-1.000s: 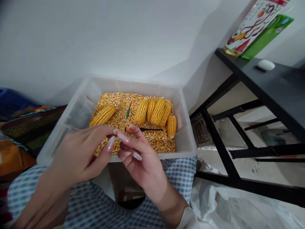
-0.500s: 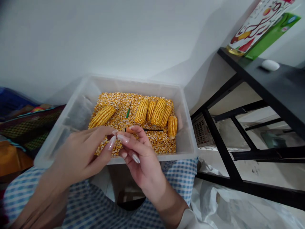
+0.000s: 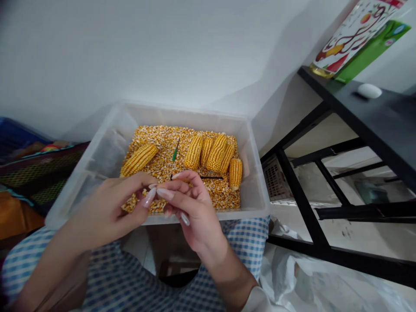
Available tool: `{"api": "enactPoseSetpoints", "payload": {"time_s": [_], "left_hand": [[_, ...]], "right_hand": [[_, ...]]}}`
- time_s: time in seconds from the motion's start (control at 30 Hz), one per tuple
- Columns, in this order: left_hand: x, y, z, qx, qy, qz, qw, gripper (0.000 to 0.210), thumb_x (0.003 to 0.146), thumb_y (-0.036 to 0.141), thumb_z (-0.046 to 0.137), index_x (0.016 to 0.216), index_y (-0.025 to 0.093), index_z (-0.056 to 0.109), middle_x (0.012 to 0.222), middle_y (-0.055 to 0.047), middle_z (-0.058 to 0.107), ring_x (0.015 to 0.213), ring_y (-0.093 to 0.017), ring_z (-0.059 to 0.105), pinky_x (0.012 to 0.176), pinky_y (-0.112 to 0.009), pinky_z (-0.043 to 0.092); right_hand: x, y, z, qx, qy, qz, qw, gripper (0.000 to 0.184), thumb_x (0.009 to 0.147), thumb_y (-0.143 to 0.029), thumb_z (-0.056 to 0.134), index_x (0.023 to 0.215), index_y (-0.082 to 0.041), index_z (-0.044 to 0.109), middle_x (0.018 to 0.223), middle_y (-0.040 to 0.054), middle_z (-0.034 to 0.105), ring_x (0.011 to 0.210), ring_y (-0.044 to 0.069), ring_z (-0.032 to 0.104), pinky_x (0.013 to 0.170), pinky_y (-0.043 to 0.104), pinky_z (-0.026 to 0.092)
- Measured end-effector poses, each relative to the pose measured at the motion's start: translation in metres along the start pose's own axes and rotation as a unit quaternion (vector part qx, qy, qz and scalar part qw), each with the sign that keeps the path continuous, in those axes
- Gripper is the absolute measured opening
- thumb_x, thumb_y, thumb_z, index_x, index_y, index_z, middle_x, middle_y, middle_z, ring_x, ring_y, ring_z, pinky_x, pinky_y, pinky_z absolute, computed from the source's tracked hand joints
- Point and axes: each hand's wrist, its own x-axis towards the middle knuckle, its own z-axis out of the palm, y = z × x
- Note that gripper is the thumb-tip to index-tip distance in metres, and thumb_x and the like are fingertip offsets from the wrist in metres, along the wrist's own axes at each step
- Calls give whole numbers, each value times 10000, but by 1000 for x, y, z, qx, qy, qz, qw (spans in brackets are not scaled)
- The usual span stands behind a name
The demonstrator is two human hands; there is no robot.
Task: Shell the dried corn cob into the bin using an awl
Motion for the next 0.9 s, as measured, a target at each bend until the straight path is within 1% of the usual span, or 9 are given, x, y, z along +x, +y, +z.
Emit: {"api": "enactPoseSetpoints", "payload": {"time_s": [0.17, 0.23, 0.3, 0.4, 0.5, 0.63, 0.77, 0.83, 0.9], "left_hand": [[-2, -2, -5, -41, -36, -11, 998, 113, 792, 217, 458, 841, 181, 554, 666, 23, 594, 549, -90, 533, 487, -169, 381], [-3, -1, -4, -36, -37, -16, 999, 102, 783, 203, 469, 838, 182, 551, 677, 27, 599, 541, -84, 532, 495, -168, 387], [-3, 1, -1, -12, -19, -23, 999, 94, 774, 197, 480, 841, 181, 543, 693, 24, 604, 541, -88, 538, 515, -178, 400], [-4, 5, 6, 55, 30, -42, 997, 115, 783, 208, 466, 872, 184, 534, 705, 8, 605, 581, -120, 564, 551, -213, 419], [-5, 9, 14, 118, 76, -48, 989, 125, 797, 226, 449, 883, 185, 530, 723, -16, 608, 658, -159, 588, 594, -246, 435], [-4, 13, 18, 168, 117, -46, 978, 131, 795, 237, 445, 875, 177, 529, 791, -50, 625, 728, -192, 596, 615, -278, 448], [-5, 14, 17, 172, 141, -45, 974, 205, 785, 207, 436, 968, 177, 525, 896, -60, 636, 808, -206, 599, 673, -301, 462], [-6, 13, 15, 155, 149, -47, 976, 238, 789, 187, 423, 1007, 177, 517, 927, -56, 635, 837, -203, 598, 704, -305, 465], [-8, 11, 14, 127, 147, -45, 980, 247, 799, 166, 408, 1024, 175, 512, 944, -49, 632, 850, -193, 598, 724, -299, 467]], "right_hand": [[0, -1, -3, -24, -20, 16, 999, 292, 673, -143, 682, 901, -223, 518, 773, -23, 649, 605, 78, 556, 483, 161, 429], [1, 0, -5, -26, -28, 22, 999, 281, 676, -138, 679, 894, -220, 521, 778, -19, 653, 619, 81, 563, 492, 162, 432], [1, 1, -5, -21, -22, 22, 999, 266, 678, -129, 676, 880, -217, 526, 784, -18, 653, 631, 79, 566, 497, 158, 429], [2, 5, -4, -6, 2, 6, 1000, 238, 684, -118, 671, 853, -211, 532, 789, -24, 649, 635, 70, 566, 508, 151, 427], [2, 9, 0, 16, 24, -9, 1000, 239, 679, -116, 676, 844, -217, 535, 749, -42, 637, 608, 61, 555, 517, 150, 429], [1, 14, 5, 44, 53, -11, 998, 260, 673, -120, 679, 851, -239, 531, 746, -54, 627, 630, 68, 561, 540, 158, 441], [0, 18, 7, 81, 53, 16, 995, 252, 680, -120, 671, 853, -240, 533, 804, -42, 634, 661, 68, 563, 531, 151, 437], [0, 18, 7, 98, 56, 28, 993, 251, 684, -121, 666, 861, -242, 534, 838, -37, 641, 618, 57, 540, 506, 145, 427], [0, 17, 6, 109, 55, 35, 992, 249, 689, -125, 660, 870, -244, 538, 863, -36, 646, 531, 39, 484, 480, 143, 418]]}}
